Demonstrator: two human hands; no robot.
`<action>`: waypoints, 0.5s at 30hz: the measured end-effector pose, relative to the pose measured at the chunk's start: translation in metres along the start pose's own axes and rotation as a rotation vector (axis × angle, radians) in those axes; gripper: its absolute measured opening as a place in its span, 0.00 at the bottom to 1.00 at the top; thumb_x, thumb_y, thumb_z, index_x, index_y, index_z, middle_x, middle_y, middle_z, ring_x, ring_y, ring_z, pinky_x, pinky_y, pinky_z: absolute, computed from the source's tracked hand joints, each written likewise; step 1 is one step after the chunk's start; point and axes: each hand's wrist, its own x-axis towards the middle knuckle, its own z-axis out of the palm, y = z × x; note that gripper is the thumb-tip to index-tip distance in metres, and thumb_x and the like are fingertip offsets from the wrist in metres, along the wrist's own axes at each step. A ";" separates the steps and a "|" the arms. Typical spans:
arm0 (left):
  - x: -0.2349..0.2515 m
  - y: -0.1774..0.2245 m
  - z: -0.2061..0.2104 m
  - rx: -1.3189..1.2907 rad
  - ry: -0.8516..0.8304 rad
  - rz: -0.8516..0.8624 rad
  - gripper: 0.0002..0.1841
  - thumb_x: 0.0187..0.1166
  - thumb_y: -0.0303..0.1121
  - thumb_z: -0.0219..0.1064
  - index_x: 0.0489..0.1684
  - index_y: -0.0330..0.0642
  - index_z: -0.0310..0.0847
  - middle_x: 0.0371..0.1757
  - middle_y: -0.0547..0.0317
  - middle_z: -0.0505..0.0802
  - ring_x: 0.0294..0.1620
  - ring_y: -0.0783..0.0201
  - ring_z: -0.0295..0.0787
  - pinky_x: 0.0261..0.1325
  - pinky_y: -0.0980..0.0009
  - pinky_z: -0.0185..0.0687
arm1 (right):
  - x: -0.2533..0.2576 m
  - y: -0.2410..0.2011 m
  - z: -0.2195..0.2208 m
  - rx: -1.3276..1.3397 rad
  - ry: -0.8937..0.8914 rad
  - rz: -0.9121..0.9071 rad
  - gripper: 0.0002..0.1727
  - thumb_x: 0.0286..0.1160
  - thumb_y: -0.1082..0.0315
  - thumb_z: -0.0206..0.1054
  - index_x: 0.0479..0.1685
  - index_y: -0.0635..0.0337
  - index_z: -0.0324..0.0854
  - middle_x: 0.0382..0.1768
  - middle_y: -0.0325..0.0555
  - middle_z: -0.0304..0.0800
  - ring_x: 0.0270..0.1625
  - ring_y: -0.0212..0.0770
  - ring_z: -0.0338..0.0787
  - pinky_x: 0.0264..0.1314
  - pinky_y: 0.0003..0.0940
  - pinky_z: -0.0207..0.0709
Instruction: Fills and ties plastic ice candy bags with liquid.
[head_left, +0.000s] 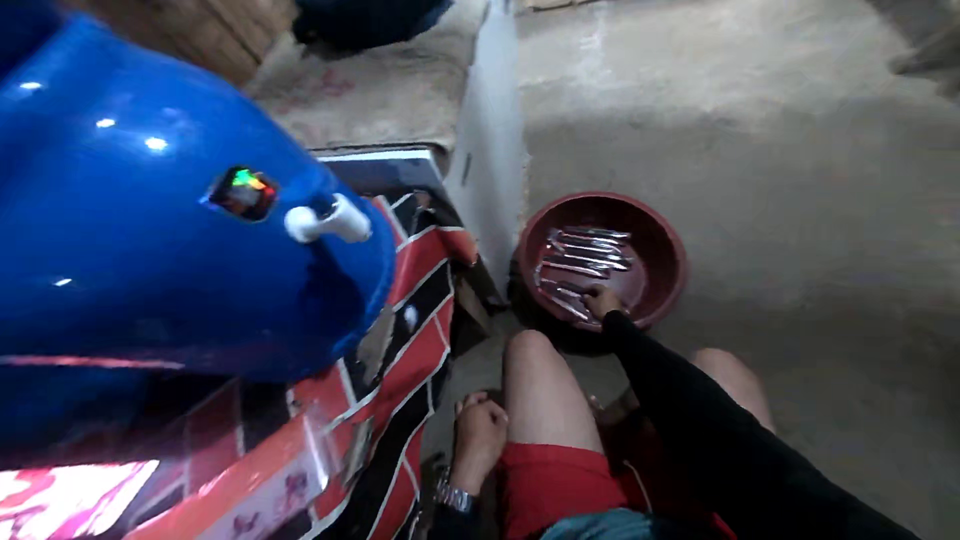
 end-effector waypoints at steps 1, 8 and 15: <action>-0.001 0.003 -0.001 -0.026 0.039 0.016 0.11 0.76 0.42 0.71 0.42 0.47 0.95 0.76 0.53 0.85 0.82 0.49 0.73 0.82 0.50 0.70 | 0.001 -0.009 0.002 0.022 -0.030 -0.069 0.22 0.85 0.66 0.63 0.76 0.60 0.78 0.67 0.59 0.88 0.67 0.55 0.90 0.75 0.56 0.79; -0.011 0.036 0.009 -0.241 0.051 0.244 0.15 0.83 0.45 0.66 0.44 0.42 0.93 0.65 0.55 0.90 0.66 0.60 0.86 0.73 0.60 0.81 | -0.088 -0.141 -0.008 0.257 -0.066 -0.558 0.18 0.91 0.62 0.58 0.71 0.60 0.82 0.57 0.51 0.93 0.54 0.43 0.95 0.63 0.46 0.89; -0.100 0.062 -0.072 0.019 0.206 0.343 0.21 0.84 0.56 0.63 0.40 0.51 0.94 0.39 0.61 0.96 0.48 0.58 0.93 0.63 0.45 0.84 | -0.268 -0.267 0.018 0.123 -0.271 -1.453 0.19 0.91 0.53 0.57 0.60 0.50 0.92 0.59 0.37 0.92 0.68 0.38 0.85 0.76 0.45 0.77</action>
